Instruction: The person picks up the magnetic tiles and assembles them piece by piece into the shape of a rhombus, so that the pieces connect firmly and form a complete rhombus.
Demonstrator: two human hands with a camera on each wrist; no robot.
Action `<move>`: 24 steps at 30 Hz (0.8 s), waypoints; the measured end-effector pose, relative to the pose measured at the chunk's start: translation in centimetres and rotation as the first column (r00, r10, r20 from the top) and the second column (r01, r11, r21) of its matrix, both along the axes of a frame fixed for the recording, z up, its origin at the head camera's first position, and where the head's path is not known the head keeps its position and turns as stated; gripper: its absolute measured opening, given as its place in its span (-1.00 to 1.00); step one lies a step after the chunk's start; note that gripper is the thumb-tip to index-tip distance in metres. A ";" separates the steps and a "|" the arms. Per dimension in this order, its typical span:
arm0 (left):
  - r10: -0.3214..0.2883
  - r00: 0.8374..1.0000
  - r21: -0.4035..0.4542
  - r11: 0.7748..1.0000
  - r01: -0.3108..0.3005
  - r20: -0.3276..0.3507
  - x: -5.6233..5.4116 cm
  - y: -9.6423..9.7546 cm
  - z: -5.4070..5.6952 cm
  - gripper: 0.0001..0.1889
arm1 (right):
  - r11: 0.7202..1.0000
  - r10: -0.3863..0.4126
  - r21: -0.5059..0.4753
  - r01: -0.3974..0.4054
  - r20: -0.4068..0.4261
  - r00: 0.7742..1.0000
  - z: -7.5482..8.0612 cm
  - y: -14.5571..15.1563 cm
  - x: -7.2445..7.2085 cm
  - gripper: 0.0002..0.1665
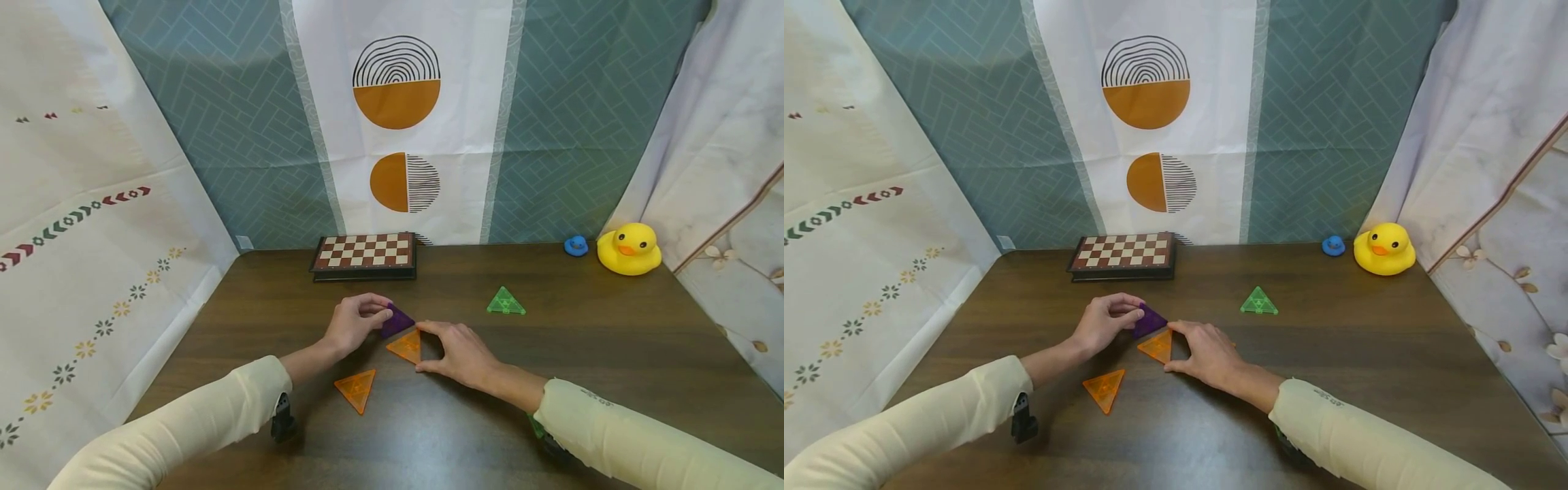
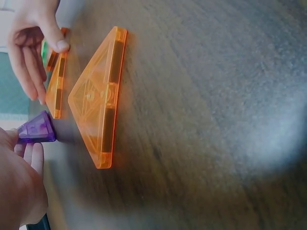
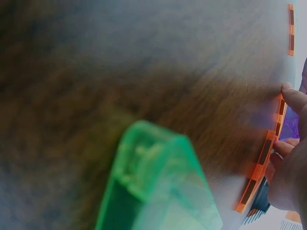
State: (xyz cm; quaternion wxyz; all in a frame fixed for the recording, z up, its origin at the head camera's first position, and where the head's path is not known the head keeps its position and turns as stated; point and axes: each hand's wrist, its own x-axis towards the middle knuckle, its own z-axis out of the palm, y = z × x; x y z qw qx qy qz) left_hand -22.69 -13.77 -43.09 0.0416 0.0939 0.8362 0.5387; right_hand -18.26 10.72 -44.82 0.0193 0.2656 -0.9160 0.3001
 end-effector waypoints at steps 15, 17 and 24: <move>-0.036 0.999 0.013 0.999 0.036 -0.015 1.0 0.2 -0.1 -0.81 | 1.000 -0.015 0.005 0.015 0.000 1.000 -0.1 -0.1 0.0 -0.16; -0.042 0.999 0.003 0.999 0.043 -0.026 1.1 0.2 -0.1 -0.81 | 1.000 -0.013 0.004 0.013 -0.004 1.000 -0.1 -0.1 0.0 -0.16; -0.065 0.996 -0.071 0.996 0.061 -0.067 1.3 0.1 -0.2 -0.83 | 1.000 -0.015 0.008 0.015 -0.003 1.000 -0.1 -0.1 0.0 -0.13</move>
